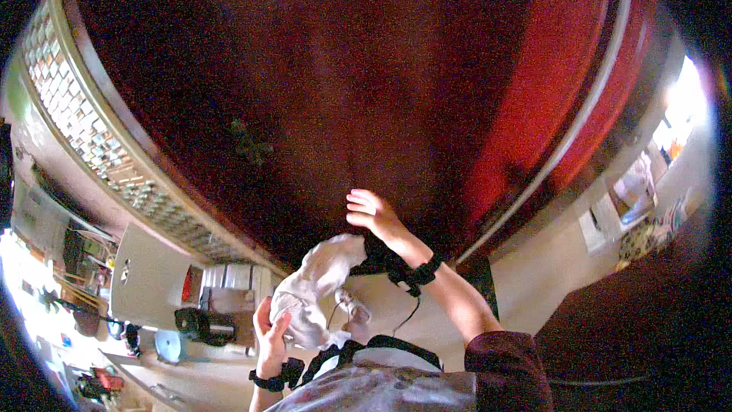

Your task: Cleaning markings or stains off a white wall using a damp cloth.

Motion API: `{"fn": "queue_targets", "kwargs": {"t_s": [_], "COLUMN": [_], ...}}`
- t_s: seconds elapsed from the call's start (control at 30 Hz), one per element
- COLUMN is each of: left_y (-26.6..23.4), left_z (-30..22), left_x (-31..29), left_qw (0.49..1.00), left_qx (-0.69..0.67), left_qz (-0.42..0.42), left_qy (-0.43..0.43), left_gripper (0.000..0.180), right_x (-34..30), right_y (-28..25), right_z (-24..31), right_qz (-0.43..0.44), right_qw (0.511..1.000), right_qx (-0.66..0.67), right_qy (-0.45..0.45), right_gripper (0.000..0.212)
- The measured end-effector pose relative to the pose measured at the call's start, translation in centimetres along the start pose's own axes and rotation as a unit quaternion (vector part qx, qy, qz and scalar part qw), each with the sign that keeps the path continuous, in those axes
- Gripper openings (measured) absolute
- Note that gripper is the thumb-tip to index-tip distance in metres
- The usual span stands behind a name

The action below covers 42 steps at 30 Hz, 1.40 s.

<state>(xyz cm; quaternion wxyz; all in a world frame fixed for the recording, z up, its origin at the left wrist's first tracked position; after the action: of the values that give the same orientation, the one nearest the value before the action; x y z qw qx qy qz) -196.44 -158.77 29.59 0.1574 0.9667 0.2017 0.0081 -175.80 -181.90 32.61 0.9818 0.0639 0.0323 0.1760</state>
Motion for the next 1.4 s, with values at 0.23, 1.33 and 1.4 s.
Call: {"fn": "queue_targets", "kwargs": {"t_s": [0.23,1.33,1.4], "left_y": [5.9,21.7,22.5], "left_z": [0.4,5.8,5.6], "left_x": [13.7,51.9,54.5], "left_qw": [0.989,0.989,0.993], "left_qx": [0.092,0.140,0.112], "left_qz": [0.119,0.052,0.041], "left_qy": [0.009,0.004,-0.007], "left_gripper": [0.020,0.026,0.025], "right_x": [20.0,41.3,43.1], "right_y": [-2.5,-19.0,-20.8], "right_z": [-2.0,-0.2,0.2], "right_qz": [-0.052,-0.161,-0.208], "right_qw": [0.857,0.765,0.746], "right_qx": [0.485,0.613,0.623], "right_qy": [0.168,0.116,0.106], "right_gripper": [0.083,0.075,0.070]}}
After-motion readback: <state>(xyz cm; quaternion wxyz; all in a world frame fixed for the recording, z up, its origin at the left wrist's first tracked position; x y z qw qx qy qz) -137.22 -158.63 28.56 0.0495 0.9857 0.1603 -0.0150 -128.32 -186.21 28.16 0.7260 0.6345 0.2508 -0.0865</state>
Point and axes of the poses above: each hand's wrist, its own x-axis towards the middle knuckle, its own y-axis out of the palm, z = x × y, the point moved 7 cm from there along x, towards the middle knuckle, and after that the axes turned 3 degrees about y, right-handed, at the moved point
